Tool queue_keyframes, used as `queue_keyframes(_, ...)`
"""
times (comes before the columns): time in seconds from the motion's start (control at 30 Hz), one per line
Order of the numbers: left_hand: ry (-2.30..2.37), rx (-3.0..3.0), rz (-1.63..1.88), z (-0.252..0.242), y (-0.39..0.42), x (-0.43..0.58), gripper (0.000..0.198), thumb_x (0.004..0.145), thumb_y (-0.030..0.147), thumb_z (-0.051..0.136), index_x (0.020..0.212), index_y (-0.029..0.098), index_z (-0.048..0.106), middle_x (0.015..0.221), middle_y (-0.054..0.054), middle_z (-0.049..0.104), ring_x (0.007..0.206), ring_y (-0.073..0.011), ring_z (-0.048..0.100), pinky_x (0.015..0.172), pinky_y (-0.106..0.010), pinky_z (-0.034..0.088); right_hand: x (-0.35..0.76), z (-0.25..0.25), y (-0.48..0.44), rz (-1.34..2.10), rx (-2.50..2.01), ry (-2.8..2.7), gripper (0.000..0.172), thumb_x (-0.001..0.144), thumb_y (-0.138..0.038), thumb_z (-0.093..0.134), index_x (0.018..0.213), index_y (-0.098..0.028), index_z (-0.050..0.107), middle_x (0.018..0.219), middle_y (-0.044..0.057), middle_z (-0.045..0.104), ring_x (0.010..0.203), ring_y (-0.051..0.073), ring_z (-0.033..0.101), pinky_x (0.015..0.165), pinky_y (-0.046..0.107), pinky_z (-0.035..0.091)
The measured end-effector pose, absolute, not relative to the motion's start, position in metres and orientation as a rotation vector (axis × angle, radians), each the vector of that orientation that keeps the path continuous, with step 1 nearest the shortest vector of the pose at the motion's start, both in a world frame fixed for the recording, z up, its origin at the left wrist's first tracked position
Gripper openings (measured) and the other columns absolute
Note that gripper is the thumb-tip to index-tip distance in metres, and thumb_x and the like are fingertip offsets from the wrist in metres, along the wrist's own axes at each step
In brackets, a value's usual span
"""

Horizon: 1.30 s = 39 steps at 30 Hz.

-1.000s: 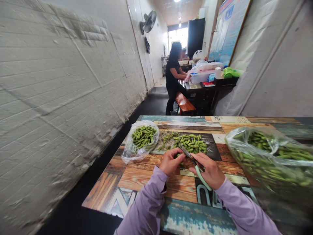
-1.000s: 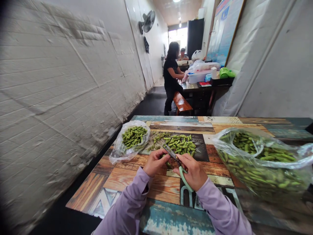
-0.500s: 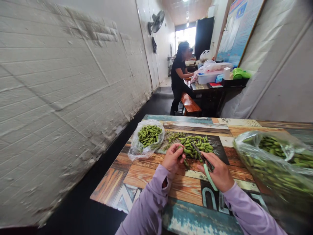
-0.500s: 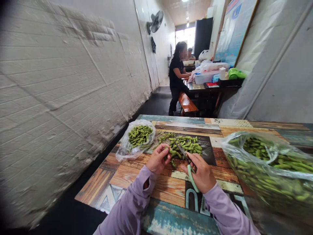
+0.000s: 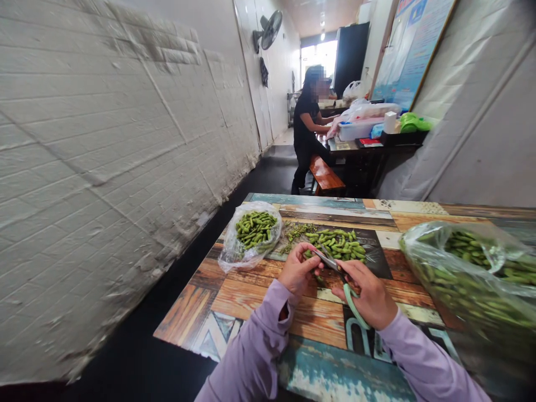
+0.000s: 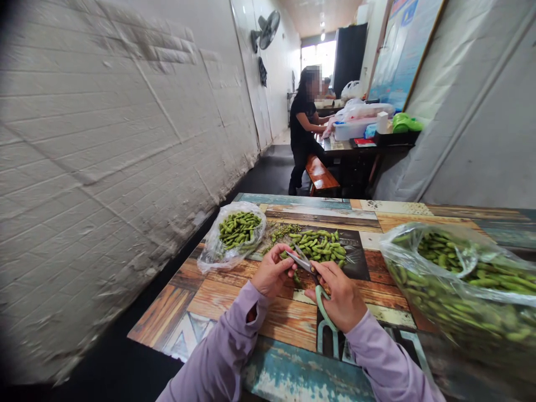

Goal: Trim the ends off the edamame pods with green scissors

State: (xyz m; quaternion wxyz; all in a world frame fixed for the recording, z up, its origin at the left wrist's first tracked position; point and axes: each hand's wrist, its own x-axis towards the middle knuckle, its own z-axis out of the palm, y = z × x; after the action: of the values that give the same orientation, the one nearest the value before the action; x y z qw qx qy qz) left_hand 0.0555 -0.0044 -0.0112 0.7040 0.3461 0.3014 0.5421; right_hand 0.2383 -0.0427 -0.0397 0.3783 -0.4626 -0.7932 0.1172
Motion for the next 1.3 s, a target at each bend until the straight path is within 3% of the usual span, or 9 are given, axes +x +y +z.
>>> queue_keyframes(0.3,0.666,0.813,1.215,-0.0098,-0.0039,0.0567,0.042,0.057,0.025,0.081,0.084,0.015,0.049,0.074,0.002,0.06,0.05,-0.0053,0.054,0.04,-0.015,0.035,0.2385,-0.0343,-0.0441,0.226,-1.16,-2.066,0.053,0.078,-0.032,0.063,0.128,-0.021,0.048,0.111,0.01,0.057,0.1,0.023,0.058,0.086,0.037,0.052)
queue_keyframes(1.1,0.655,0.806,1.137,-0.0118,-0.0065,0.059,0.04,0.058,0.028,0.081,0.08,0.015,0.049,0.07,0.003,0.06,0.044,-0.0032,0.049,0.037,-0.013,0.03,0.2419,-0.0312,-0.044,0.248,-1.114,-2.105,0.049,0.081,-0.033,0.059,0.128,-0.022,0.048,0.108,0.01,0.059,0.095,0.022,0.06,0.081,0.034,0.052)
queue_keyframes(1.3,0.658,0.824,1.122,-0.0133,-0.005,0.058,0.04,0.061,0.03,0.08,0.081,0.016,0.049,0.058,0.006,0.054,0.041,-0.0033,0.045,0.036,-0.013,0.028,0.2436,-0.0316,-0.0434,0.221,-1.085,-2.111,0.048,0.082,-0.034,0.058,0.128,-0.021,0.049,0.109,0.01,0.061,0.097,0.021,0.061,0.082,0.032,0.053)
